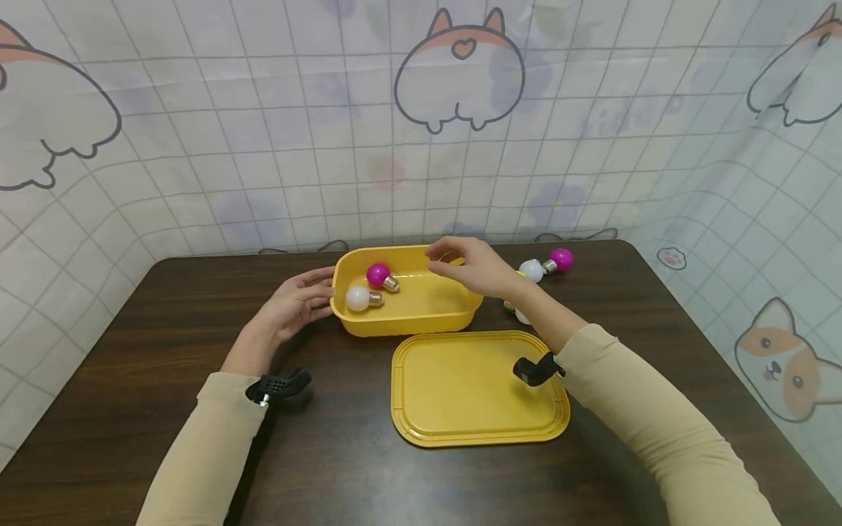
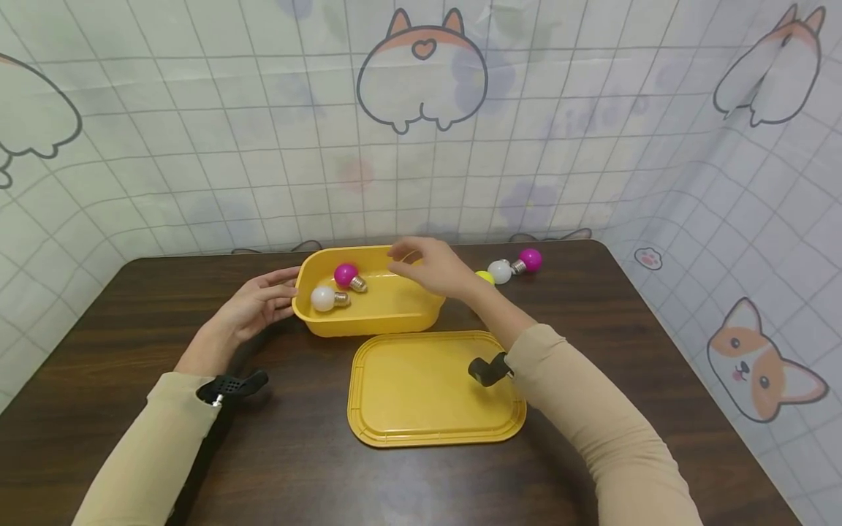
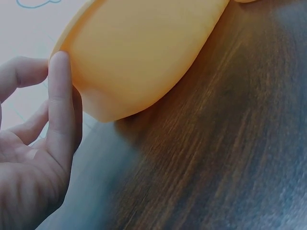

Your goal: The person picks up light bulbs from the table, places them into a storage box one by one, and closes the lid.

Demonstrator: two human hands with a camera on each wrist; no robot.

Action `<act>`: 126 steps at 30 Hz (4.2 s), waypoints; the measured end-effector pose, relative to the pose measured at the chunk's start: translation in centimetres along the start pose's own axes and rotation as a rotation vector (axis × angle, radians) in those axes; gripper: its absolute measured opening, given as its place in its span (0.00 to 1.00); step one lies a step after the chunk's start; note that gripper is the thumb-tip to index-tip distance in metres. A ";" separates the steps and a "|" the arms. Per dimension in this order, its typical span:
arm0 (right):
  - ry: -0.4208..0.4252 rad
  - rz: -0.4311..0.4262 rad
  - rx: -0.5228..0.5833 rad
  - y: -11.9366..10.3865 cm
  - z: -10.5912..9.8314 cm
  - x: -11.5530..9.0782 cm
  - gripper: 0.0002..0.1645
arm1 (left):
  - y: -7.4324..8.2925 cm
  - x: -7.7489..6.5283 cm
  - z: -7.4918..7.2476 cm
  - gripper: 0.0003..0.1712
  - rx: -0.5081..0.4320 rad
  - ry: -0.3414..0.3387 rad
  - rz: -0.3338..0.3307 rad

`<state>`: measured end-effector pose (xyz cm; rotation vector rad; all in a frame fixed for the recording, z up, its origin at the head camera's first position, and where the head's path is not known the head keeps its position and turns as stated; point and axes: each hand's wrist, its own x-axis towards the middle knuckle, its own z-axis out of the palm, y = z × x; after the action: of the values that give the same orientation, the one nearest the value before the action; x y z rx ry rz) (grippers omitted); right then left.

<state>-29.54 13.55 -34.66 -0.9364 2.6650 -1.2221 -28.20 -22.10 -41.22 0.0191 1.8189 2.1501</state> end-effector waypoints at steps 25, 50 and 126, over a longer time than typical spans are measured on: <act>0.048 0.011 0.144 1.4 -3.4 -5.1 0.19 | 0.1 0.1 0.1 0.35 0.010 -0.002 -0.009; 0.180 0.205 0.177 5.6 -6.2 -8.8 0.26 | 0.3 0.1 -0.2 0.36 -0.002 -0.025 -0.014; 0.468 0.590 0.215 15.1 -8.9 -8.8 0.42 | 0.2 -0.2 -0.2 0.36 -0.003 -0.021 -0.013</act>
<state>-32.63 31.91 -40.85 0.1962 2.7184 -1.6492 -28.13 -22.36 -41.06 0.0293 1.7986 2.1358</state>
